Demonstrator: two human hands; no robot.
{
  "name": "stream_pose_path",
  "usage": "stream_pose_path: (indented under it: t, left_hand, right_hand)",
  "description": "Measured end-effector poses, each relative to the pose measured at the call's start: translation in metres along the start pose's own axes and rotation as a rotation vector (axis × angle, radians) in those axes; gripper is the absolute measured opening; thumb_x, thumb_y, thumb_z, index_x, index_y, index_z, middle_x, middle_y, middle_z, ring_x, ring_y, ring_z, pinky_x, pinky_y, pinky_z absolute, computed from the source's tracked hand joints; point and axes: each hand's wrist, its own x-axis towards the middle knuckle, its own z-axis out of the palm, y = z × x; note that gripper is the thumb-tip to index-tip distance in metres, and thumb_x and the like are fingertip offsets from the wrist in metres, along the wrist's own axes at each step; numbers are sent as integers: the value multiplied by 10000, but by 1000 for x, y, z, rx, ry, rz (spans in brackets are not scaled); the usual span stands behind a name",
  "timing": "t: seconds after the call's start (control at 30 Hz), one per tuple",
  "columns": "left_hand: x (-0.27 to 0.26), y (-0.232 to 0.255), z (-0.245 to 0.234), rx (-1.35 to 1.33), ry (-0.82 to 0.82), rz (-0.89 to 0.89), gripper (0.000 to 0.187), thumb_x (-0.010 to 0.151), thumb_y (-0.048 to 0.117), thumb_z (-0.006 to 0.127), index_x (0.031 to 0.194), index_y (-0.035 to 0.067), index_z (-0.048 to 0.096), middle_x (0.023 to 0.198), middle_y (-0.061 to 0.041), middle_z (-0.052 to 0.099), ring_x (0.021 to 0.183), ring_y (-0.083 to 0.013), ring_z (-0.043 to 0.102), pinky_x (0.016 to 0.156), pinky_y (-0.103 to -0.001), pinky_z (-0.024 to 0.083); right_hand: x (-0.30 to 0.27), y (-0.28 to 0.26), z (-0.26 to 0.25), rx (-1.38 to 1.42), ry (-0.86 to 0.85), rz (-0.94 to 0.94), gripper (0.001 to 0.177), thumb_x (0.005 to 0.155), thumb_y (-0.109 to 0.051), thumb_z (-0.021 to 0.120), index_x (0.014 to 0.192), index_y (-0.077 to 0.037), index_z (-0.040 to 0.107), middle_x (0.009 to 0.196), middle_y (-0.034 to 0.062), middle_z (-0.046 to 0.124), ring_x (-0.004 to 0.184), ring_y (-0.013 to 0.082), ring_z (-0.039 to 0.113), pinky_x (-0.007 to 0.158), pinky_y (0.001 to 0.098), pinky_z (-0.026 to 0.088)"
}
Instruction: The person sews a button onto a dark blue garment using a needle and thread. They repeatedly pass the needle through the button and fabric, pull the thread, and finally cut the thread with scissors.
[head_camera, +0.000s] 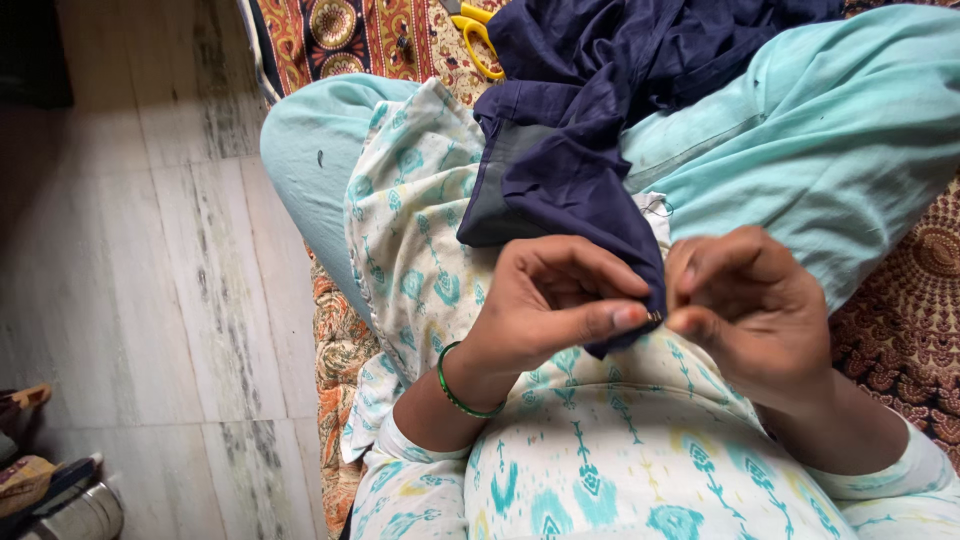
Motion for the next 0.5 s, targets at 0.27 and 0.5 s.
stream_pose_path:
  t: [0.27, 0.5]
  left_hand:
    - [6, -13, 3, 137, 162, 285, 169, 958, -60, 771, 1114, -69, 709, 1025, -138, 755, 922, -143, 745, 878, -270, 627]
    - [4, -16, -8, 209, 211, 322, 165, 941, -79, 779, 1092, -78, 711, 1065, -140, 745, 953, -151, 734, 870, -247, 610]
  right_hand:
    - [4, 5, 14, -817, 120, -413, 318, 758, -183, 899, 956, -27, 706, 1006, 68, 599, 855, 138, 582, 706, 232, 472]
    - [5, 11, -4, 142, -31, 245, 100, 916, -30, 707, 1004, -9, 665, 1089, 53, 566, 955, 116, 567, 818, 233, 492]
